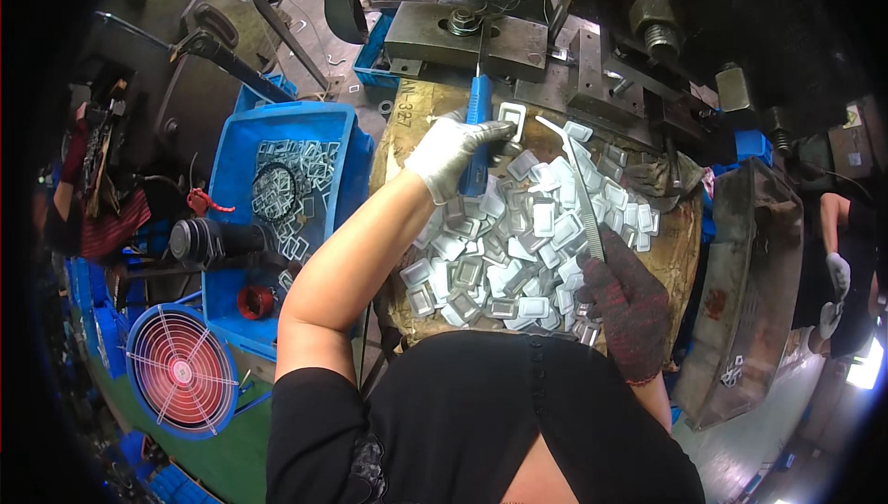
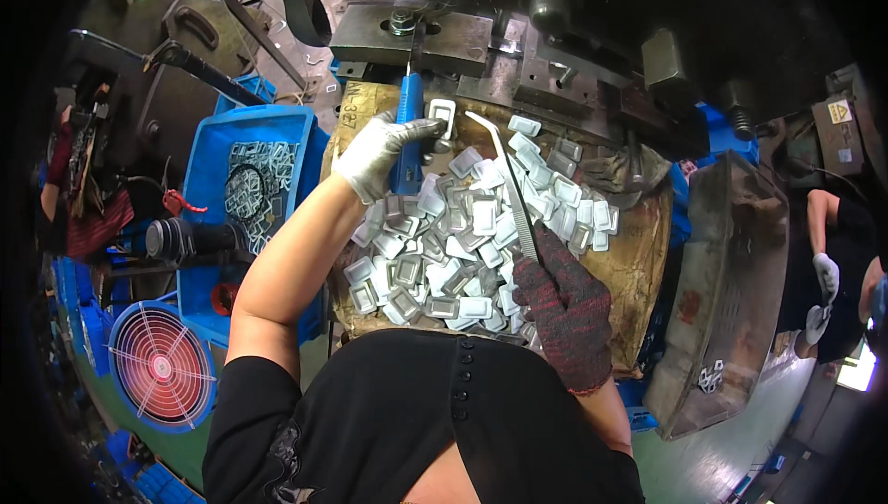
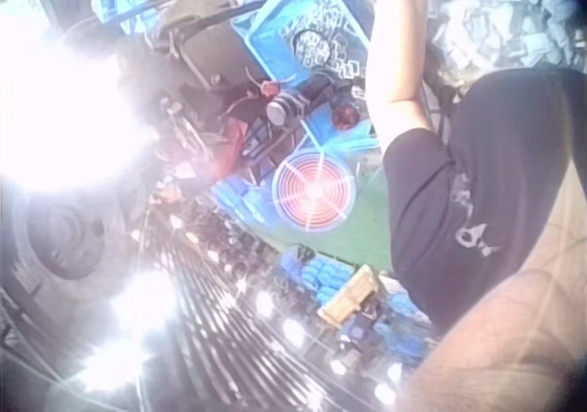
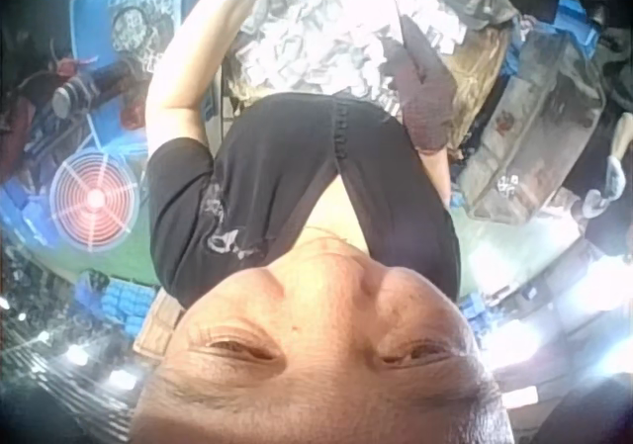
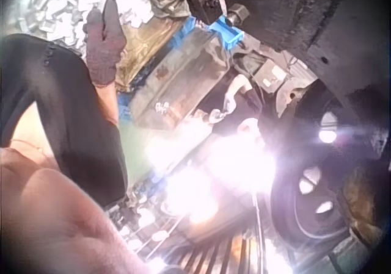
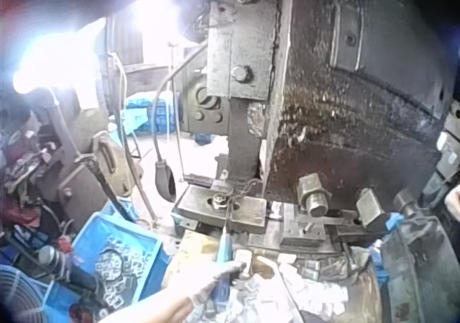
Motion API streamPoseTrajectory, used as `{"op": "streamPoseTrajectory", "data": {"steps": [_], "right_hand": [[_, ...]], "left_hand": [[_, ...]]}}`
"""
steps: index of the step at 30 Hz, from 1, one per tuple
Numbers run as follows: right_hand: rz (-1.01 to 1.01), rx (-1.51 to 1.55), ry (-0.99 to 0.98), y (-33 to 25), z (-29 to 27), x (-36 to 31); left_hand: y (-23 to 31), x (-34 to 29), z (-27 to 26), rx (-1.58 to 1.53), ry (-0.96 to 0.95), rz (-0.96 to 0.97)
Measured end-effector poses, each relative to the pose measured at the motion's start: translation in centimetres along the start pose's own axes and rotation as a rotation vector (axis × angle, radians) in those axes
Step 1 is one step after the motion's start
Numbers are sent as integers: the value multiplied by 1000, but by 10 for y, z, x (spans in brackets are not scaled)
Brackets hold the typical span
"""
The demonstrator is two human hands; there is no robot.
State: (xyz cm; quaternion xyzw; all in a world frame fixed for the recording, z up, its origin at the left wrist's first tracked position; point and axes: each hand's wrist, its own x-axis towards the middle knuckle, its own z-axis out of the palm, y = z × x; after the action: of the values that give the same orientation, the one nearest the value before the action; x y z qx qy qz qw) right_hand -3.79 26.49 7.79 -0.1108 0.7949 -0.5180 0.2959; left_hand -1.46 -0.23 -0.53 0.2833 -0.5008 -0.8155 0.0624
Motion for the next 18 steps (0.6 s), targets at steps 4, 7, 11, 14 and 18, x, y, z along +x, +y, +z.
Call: {"op": "streamPoseTrajectory", "data": {"steps": [4,7,11,14,18], "right_hand": [[-67,-35,-62,9,-1,-1],[-38,-70,-69,6,2,-3],[-41,-74,-50,6,1,-1],[-58,-87,88,10,-3,8],[-88,-79,172,21,-24,17]], "left_hand": [[-3,-3,6,-106,25,17],[-5,-4,6,-99,-38,-23],[-7,-2,6,-88,-55,-21],[15,-3,0,220,-14,-41],[35,26,4,1417,3,292]]}}
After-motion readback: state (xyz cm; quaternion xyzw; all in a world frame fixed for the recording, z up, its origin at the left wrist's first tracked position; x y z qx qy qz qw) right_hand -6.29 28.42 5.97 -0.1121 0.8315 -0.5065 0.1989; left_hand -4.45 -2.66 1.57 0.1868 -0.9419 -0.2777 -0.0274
